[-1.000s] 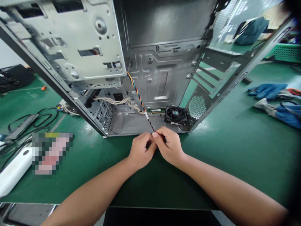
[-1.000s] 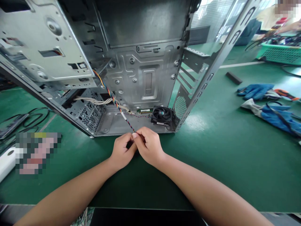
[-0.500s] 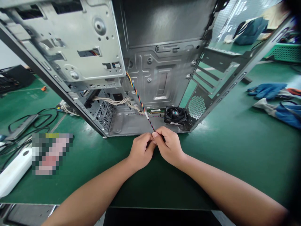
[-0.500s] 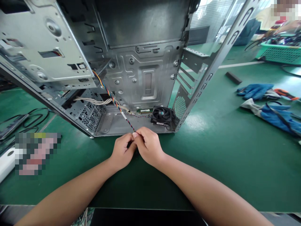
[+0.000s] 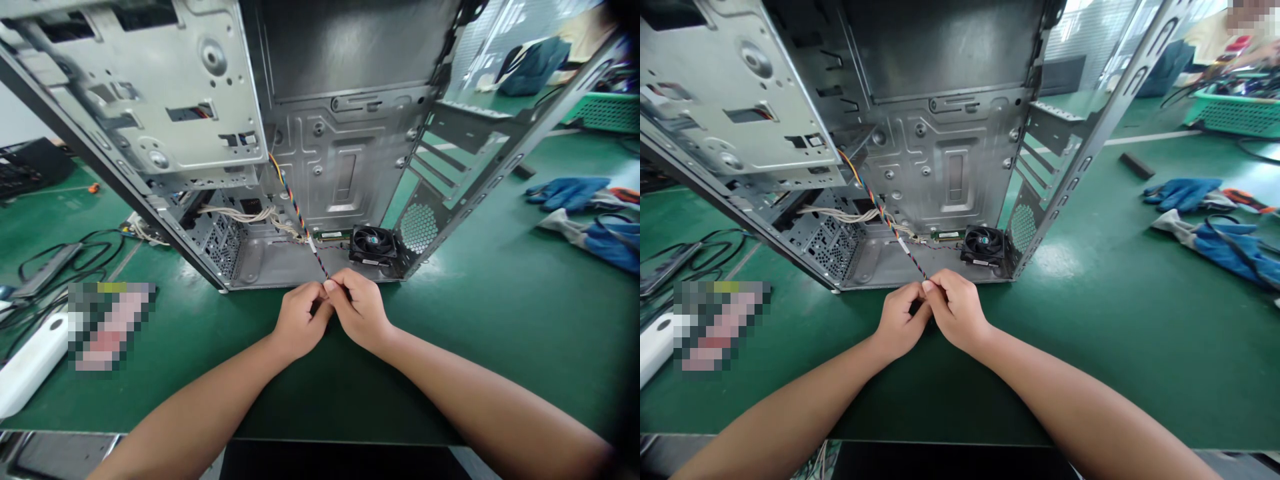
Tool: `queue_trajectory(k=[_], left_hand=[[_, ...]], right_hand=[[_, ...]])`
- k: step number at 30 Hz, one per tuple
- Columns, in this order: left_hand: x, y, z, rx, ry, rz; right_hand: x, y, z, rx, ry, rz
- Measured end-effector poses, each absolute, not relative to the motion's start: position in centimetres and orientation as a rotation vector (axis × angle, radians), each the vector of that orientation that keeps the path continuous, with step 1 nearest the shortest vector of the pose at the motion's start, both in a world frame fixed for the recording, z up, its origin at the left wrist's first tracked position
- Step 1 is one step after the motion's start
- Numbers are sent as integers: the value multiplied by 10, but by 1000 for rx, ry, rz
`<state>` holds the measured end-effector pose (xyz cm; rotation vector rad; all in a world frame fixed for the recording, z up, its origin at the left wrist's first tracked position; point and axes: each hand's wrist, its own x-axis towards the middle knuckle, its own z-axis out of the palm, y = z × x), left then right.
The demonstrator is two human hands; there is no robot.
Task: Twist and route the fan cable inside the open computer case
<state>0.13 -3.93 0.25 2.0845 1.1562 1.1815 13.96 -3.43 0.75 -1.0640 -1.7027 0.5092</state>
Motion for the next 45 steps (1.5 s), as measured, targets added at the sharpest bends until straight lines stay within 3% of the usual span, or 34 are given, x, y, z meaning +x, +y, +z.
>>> queue_trajectory(k=[45], left_hand=[[0,-38,0,2072,1171,1139]], right_hand=[[139,-35,6,-1072,-1698,498]])
